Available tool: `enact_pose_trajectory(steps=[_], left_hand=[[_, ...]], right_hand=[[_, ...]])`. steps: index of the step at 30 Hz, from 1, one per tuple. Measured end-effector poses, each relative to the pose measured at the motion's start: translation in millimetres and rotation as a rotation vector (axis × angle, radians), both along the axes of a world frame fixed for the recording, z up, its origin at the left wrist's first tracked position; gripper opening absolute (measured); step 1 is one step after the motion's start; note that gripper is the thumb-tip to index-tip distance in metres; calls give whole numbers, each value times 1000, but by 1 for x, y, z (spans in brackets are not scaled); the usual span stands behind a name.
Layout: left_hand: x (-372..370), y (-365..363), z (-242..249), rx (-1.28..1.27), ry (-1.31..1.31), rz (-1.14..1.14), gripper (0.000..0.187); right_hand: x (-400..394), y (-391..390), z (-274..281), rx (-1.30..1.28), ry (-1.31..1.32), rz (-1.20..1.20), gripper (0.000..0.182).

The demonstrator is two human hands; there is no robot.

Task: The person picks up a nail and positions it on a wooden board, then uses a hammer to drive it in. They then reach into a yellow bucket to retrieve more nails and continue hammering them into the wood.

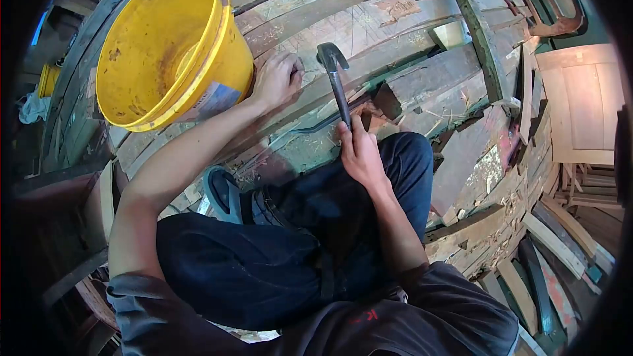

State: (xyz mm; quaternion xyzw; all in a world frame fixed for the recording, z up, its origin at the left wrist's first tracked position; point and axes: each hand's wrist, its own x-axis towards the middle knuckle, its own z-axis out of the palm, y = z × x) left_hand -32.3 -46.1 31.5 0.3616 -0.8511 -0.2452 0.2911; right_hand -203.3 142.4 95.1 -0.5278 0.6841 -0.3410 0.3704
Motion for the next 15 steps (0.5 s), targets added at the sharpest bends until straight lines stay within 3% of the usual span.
enact_pose_trajectory(steps=[10, 13, 15], left_hand=[[0, -5, -6, 26, 34, -16, 6], [0, -5, -4, 10, 44, -24, 5], [-1, -6, -4, 4, 40, -6, 7]], right_hand=[[2, -3, 17, 71, 6, -50, 23], [1, -5, 2, 24, 156, 36, 23], [3, -4, 9, 36, 64, -1, 23]])
